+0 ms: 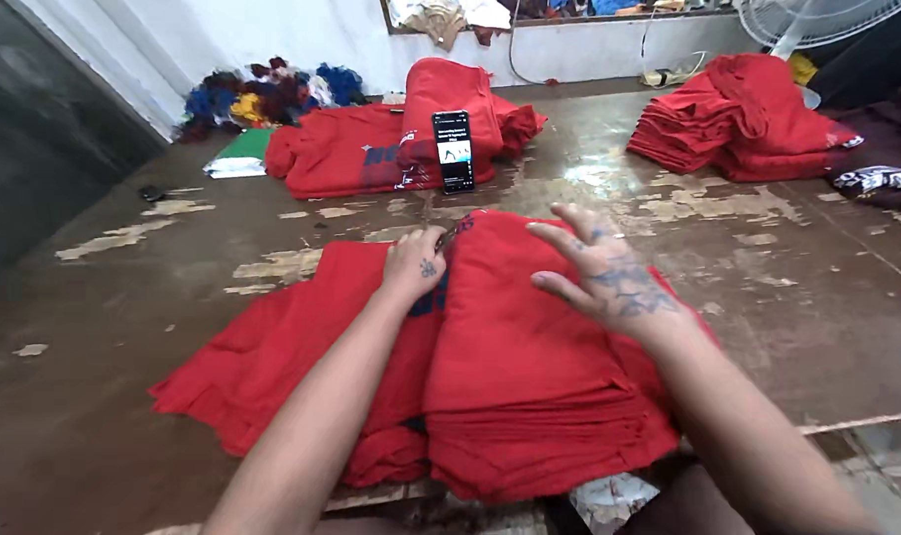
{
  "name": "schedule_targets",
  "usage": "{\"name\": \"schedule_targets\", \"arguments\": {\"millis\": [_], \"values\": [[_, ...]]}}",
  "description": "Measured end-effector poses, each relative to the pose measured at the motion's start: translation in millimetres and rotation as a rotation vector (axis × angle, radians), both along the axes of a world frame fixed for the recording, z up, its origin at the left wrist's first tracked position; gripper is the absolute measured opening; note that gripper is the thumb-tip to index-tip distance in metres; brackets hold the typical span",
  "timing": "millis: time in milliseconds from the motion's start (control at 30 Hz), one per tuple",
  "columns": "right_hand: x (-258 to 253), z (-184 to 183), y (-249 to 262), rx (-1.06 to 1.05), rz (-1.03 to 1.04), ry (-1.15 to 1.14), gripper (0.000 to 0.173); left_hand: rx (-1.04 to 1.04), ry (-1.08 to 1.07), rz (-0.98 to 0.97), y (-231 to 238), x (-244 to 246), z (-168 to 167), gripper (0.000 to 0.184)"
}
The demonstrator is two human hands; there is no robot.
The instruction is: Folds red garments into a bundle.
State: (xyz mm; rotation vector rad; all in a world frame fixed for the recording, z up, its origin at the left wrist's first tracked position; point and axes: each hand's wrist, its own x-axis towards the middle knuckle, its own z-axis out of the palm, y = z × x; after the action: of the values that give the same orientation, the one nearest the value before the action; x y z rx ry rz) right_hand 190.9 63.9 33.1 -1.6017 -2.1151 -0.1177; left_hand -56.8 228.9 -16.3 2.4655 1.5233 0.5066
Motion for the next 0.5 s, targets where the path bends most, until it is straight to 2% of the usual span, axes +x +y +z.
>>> {"name": "schedule_targets", "arguments": {"millis": [67,100,200,333,433,500], "values": [[-8,-42,20,-0.244,0.015,-0.036,0.06,0.045,0.022,0.002,9,-12,-34,0.038],[-10,-48,26,-0.349,0.027,-0.065,0.061,0.049,0.006,-0.004,13,-17,-42,0.038],[-9,-39,25,-0.428,0.036,0.0,0.061,0.047,-0.053,0.007,20,-23,-46,0.034],[19,-18,47,-0.584,-0.117,0.031,0.07,0.015,-0.22,0.042,30,-32,-47,0.034],[41,-22,68,-0.446,-0.162,-0.031,0.07,-0.042,-0.408,0.097,26,-34,-42,0.036],[45,-40,78,-0.316,-0.134,0.031,0.064,-0.074,-0.465,0.113,25,-34,-38,0.036]]}}
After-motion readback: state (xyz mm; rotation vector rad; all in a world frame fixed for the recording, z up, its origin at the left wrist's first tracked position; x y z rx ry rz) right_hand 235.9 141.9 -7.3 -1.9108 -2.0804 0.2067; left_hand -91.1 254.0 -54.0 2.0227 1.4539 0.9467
